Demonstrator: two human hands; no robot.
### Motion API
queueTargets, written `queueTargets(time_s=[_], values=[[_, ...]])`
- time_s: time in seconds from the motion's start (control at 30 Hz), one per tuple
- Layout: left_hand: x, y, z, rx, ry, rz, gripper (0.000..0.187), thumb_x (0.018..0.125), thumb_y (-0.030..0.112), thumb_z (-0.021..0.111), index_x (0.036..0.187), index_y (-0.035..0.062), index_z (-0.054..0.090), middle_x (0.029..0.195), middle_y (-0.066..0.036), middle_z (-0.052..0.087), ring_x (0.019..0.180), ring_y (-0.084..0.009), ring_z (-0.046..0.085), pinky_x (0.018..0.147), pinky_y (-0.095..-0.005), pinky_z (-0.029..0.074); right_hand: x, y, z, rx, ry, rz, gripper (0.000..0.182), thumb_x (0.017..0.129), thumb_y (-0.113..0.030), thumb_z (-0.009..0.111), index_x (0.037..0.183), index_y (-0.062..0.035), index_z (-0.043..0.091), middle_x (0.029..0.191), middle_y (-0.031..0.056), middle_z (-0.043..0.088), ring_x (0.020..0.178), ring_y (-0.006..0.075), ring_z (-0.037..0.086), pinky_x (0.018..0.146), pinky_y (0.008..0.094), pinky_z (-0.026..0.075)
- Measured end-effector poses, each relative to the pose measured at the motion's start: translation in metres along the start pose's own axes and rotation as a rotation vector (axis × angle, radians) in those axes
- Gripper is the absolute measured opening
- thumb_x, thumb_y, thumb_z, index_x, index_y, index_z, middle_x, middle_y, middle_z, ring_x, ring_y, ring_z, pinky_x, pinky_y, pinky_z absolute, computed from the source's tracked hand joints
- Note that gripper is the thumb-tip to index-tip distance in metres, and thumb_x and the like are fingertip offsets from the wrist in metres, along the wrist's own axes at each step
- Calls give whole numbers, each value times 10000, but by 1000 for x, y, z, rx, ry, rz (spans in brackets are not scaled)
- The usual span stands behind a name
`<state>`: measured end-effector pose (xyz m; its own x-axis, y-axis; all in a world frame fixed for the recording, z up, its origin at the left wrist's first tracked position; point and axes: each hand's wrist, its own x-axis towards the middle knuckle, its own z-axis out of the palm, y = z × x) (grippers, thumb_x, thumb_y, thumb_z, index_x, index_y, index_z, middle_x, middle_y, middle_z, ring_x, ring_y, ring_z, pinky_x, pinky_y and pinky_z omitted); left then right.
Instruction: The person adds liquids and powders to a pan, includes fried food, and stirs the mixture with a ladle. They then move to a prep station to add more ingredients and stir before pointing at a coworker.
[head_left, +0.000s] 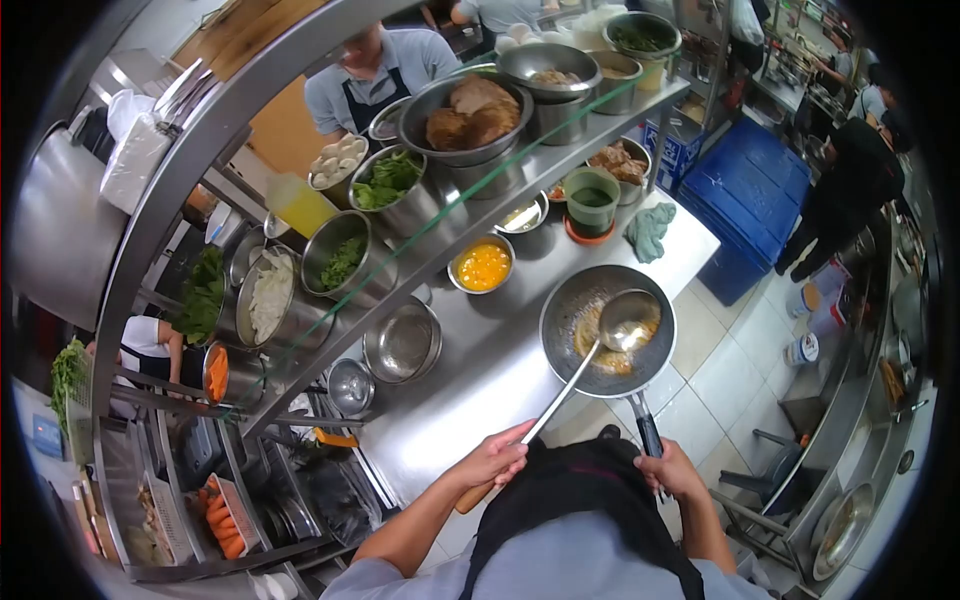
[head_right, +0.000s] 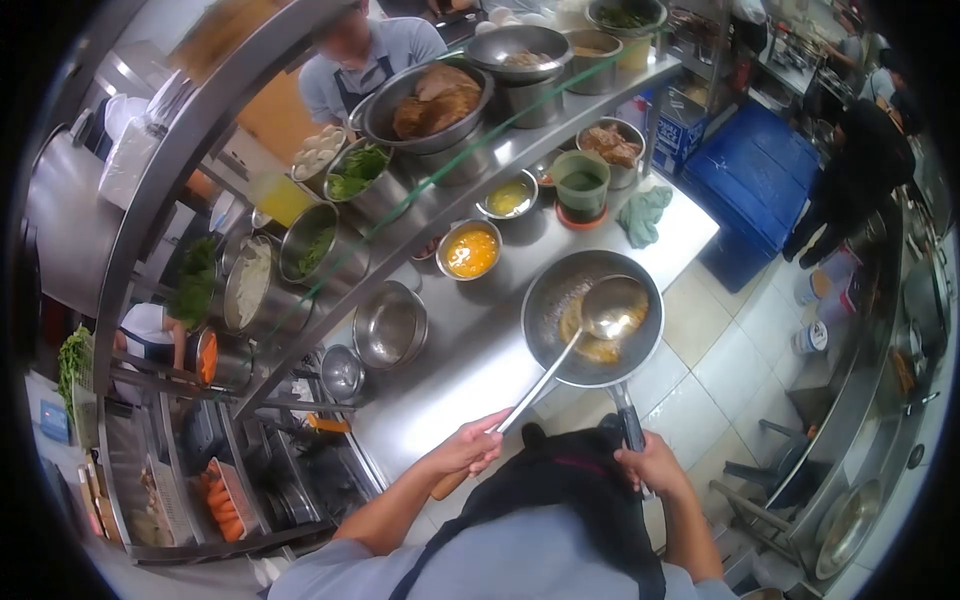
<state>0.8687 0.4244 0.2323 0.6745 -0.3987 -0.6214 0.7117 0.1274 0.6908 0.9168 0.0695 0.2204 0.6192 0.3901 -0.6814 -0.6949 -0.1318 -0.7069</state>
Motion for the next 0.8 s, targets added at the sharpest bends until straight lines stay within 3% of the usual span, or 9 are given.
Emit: queueTargets(time_s=[0.33,0.8], values=[[64,10,-4,243,-237,70,575,1056,215,407,1578,216,166,726,15,456,507,-44,432,477,-203,433,-26,30,5,164,186,0,216,806,-26,671,783,-76,463,525,25,438,378,131,421,359,307,375],[152,40,120,425,-223,61,577,1069,290,359,1580,157,126,746,-15,491,565,-94,502,556,-269,491,-48,38,-122,293,200,15,199,811,-46,660,815,-75,463,528,15,423,375,130,413,349,305,373]])
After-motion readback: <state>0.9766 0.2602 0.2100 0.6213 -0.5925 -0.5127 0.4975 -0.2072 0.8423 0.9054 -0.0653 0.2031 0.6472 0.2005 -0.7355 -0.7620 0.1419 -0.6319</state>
